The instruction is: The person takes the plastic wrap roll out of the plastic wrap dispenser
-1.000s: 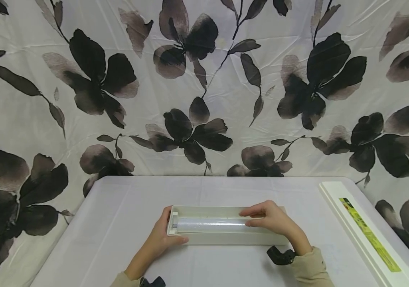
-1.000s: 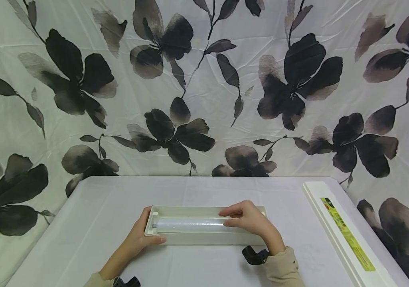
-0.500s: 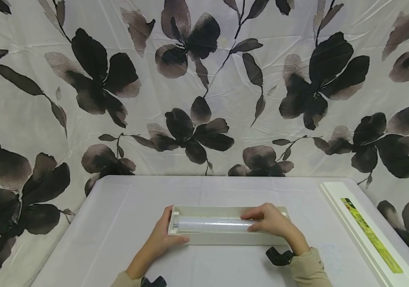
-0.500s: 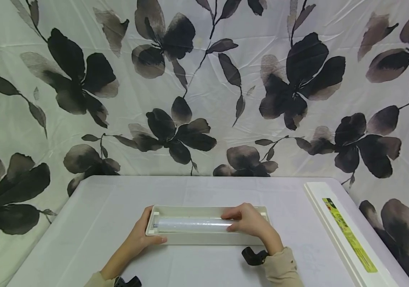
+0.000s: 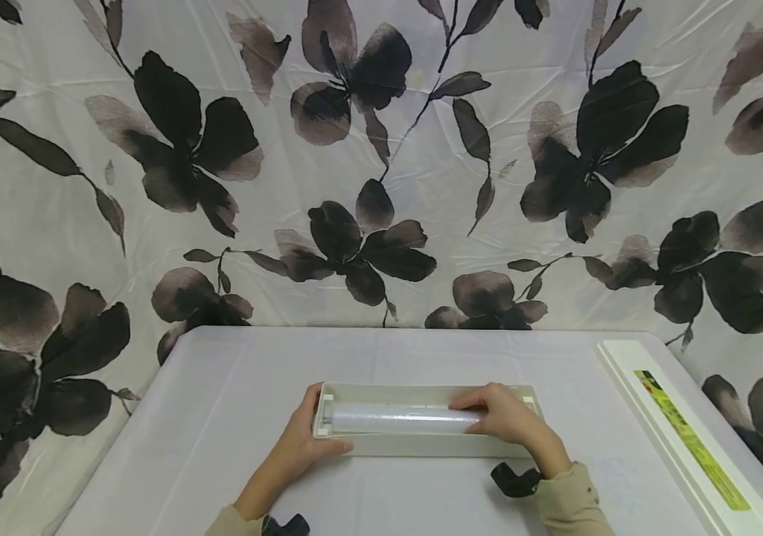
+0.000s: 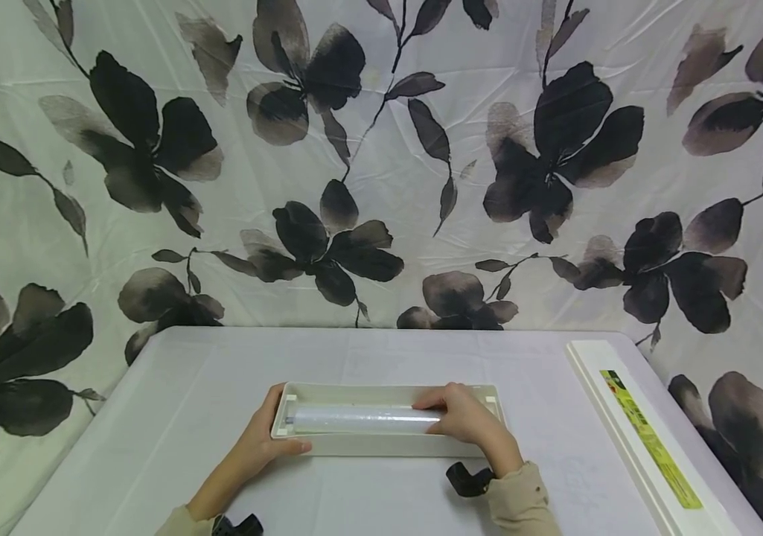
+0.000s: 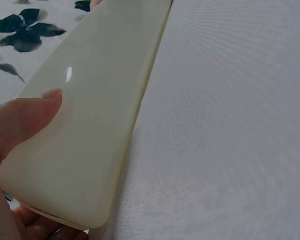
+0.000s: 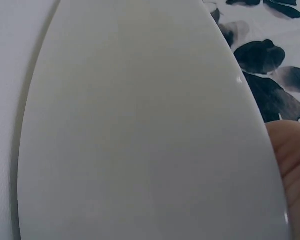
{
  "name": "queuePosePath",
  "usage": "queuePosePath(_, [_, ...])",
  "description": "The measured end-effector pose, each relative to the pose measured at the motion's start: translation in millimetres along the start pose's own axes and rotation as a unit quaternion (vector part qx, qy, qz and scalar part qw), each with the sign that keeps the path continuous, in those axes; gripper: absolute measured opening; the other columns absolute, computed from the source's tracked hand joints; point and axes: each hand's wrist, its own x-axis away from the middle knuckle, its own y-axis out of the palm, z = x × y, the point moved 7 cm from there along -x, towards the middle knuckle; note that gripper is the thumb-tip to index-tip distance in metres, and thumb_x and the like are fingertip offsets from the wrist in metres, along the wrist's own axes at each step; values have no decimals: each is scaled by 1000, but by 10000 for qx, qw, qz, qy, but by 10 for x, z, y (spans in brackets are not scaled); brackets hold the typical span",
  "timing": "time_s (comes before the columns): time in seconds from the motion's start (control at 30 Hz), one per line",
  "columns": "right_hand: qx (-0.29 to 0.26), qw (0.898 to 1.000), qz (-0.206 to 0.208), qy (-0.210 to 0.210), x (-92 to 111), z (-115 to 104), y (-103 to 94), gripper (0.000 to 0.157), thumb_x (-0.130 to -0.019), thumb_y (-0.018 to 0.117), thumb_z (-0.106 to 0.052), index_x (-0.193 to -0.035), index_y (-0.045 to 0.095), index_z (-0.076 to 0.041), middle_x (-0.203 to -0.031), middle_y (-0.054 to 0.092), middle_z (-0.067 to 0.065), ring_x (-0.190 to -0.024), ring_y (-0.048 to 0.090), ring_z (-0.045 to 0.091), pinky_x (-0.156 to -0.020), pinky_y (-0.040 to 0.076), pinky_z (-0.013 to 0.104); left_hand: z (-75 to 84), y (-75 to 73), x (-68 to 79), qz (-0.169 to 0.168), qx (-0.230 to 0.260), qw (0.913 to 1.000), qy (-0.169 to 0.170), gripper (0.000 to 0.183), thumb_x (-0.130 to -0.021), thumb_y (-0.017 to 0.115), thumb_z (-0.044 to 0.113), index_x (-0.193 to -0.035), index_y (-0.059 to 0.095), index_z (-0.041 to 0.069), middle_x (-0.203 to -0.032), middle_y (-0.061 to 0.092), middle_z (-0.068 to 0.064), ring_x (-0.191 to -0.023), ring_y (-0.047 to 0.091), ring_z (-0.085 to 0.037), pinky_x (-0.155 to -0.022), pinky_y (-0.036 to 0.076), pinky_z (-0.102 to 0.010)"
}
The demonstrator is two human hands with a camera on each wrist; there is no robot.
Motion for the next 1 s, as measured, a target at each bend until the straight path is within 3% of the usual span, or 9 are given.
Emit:
queuePosePath(0.7, [-48,9993,76,-372,-14,-24,-39,38,-72,82,1,-110,74,1,-111,72,13,-106,67,28,-88,53,37,1,2,-5,18,77,9999,-92,91,-64,87,23,-140,39,12,-126,60,-5,-109,57,-25,-97,41,-50])
queuePosePath(1.0, [-192,9990,171,-359,-2,-47,-62,40,-71,80,3,-111,73,3,-112,71,15,-106,66,27,-87,53,35,-14,4,0,31,40,9999,-127,90,-65,88,22,-140,39,13,-126,59,-4,-108,57,-23,-96,44,-42])
